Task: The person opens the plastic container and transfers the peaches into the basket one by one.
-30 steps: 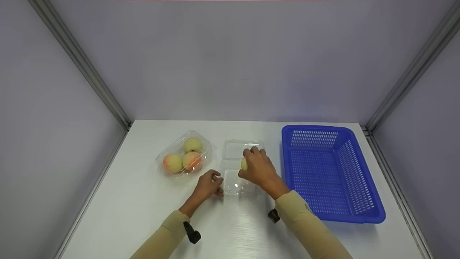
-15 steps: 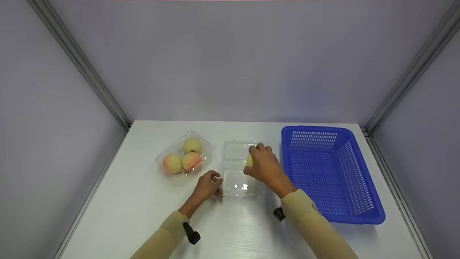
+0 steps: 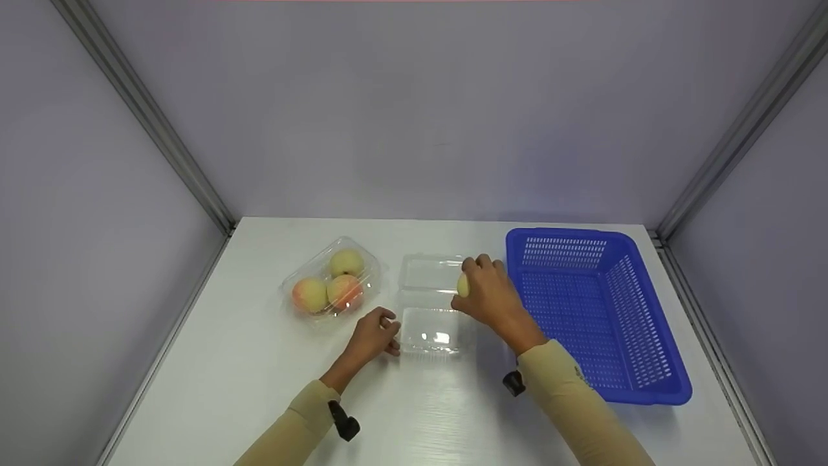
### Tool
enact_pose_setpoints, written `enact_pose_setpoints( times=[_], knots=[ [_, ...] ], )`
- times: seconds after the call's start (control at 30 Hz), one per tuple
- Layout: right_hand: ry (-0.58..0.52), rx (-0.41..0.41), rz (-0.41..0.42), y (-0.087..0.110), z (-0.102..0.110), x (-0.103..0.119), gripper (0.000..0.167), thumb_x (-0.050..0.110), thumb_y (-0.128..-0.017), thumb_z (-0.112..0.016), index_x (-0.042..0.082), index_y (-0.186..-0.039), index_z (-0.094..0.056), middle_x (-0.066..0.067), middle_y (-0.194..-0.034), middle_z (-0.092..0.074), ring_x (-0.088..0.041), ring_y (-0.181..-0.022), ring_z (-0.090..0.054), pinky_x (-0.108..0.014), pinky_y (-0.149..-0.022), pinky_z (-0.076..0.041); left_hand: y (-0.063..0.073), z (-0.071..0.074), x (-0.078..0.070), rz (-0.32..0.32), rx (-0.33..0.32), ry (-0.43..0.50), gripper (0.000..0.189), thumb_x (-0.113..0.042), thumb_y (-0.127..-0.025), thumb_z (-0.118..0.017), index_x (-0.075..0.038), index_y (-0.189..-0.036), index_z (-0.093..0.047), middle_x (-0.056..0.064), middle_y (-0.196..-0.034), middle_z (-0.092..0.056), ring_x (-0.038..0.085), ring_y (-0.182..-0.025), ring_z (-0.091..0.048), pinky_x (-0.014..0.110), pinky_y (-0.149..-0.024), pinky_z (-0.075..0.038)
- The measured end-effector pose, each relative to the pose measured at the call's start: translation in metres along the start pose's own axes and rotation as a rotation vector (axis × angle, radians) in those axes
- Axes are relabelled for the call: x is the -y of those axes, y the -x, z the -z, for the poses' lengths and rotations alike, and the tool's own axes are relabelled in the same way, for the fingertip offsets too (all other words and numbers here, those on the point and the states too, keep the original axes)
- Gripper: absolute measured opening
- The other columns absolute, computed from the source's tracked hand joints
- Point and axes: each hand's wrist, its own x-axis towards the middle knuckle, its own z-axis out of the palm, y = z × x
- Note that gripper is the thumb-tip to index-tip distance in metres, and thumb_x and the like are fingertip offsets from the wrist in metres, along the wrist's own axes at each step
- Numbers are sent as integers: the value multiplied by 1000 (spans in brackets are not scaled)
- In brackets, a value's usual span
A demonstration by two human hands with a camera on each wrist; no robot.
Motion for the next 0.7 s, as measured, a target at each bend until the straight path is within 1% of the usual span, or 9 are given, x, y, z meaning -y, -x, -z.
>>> enact_pose_setpoints(
  times=[0.13, 0.27, 0.43, 0.57, 0.7],
  knots=[
    [-9, 7, -14, 0, 3, -3, 49, 19, -82, -82, -2, -123, -65, -24, -115, -64, -39, -94, -61, -48, -71, -59, -1, 0, 1, -6, -1, 2, 31, -9, -105, -60, 9, -130, -56, 8, -90, -63, 12, -60, -68, 33, -60, -64],
    [-14, 11, -23, -1, 8, -6, 50, 19, -83, -82, -3, -124, -64, -25, -115, -64, -38, -94, -60, -47, -70, -58, 0, 0, 1, -4, -11, -2, 35, -14, -106, -62, 10, -130, -56, 7, -89, -63, 11, -58, -67, 33, -59, -64],
    [-5, 20, -50, -2, 14, -9, 52, 20, -84, -81, -4, -126, -63, -26, -118, -64, -39, -96, -61, -49, -73, -60, 2, 1, 3, 10, -27, -32, 37, -20, -105, -64, 8, -130, -58, 7, -87, -64, 11, -56, -67, 32, -57, -63],
    [7, 14, -58, -2, 17, -13, 53, 20, -84, -80, -5, -127, -63, -28, -119, -63, -41, -95, -60, -50, -72, -60, 3, 2, 4, -1, -25, -31, 36, -19, -105, -63, 7, -129, -58, 7, -88, -65, 12, -56, -67, 34, -57, -63],
    [6, 8, -61, -3, 19, -15, 53, 19, -83, -80, -6, -126, -63, -29, -117, -63, -40, -92, -60, -47, -68, -59, 3, 3, 5, -11, -23, -8, 32, -17, -104, -61, 7, -127, -58, 7, -86, -65, 12, -54, -67, 36, -57, -64]
  ],
)
